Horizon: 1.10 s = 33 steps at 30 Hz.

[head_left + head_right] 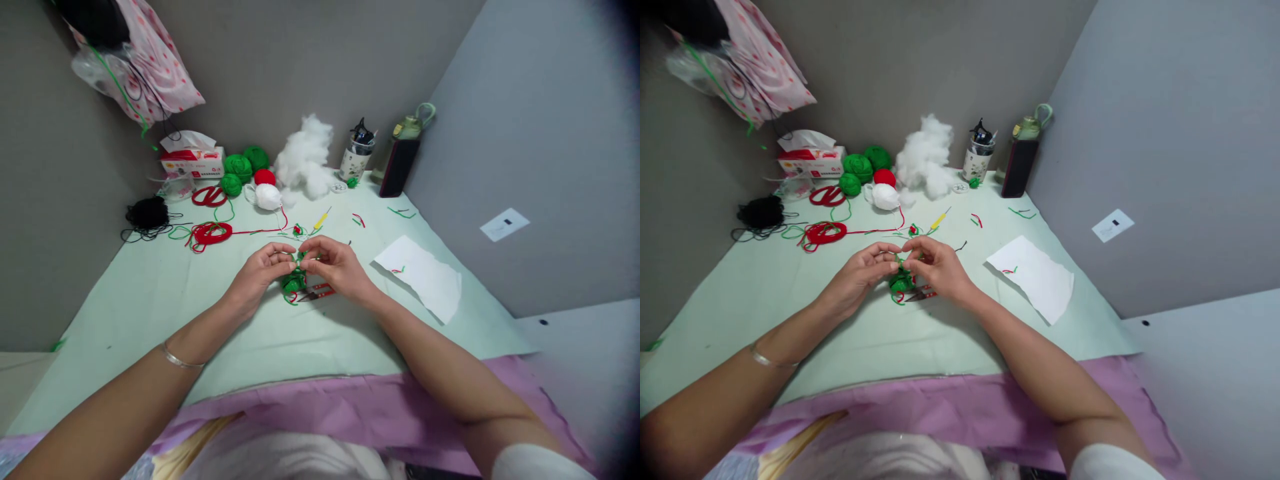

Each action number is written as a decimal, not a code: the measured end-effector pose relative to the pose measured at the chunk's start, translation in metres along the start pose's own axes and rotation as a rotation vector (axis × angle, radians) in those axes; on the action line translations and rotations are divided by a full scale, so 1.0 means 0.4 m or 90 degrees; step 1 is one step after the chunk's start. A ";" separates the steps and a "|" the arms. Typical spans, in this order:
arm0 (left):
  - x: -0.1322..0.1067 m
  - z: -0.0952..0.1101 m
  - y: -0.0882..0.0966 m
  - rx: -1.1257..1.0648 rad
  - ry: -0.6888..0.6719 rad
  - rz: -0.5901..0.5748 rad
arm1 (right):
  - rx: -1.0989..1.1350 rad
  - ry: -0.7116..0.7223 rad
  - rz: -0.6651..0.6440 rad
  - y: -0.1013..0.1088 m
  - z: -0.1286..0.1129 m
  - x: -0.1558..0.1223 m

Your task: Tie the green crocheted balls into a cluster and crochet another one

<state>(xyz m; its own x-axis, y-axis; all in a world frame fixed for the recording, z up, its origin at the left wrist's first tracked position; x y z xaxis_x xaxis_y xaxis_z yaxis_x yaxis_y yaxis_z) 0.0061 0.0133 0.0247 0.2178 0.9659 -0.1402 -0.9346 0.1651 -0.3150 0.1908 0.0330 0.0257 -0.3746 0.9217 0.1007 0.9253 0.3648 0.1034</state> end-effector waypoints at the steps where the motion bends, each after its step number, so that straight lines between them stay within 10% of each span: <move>1: 0.000 0.000 0.000 0.000 0.001 0.000 | -0.028 0.016 0.008 0.002 -0.001 -0.001; 15: 0.004 -0.001 0.006 -0.008 0.015 0.001 | -0.570 0.214 0.132 -0.008 -0.006 -0.024; 33: 0.006 0.004 0.014 -0.006 0.015 0.013 | -0.463 0.194 0.110 0.011 0.004 -0.013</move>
<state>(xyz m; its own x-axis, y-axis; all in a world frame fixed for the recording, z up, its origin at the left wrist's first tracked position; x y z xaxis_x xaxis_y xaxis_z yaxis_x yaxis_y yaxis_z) 0.0010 0.0169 0.0241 0.2053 0.9641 -0.1682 -0.9362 0.1433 -0.3210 0.1968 0.0301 0.0239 -0.3262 0.8426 0.4285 0.7414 -0.0531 0.6689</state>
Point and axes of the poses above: each hand's wrist, its own x-axis towards the middle knuckle, its own y-axis out of the back of the hand, z = x × y, the point moved 1 cm from there along x, towards the middle knuckle, and after that the axes turned 1 degree about -y, right-handed, at the moved point
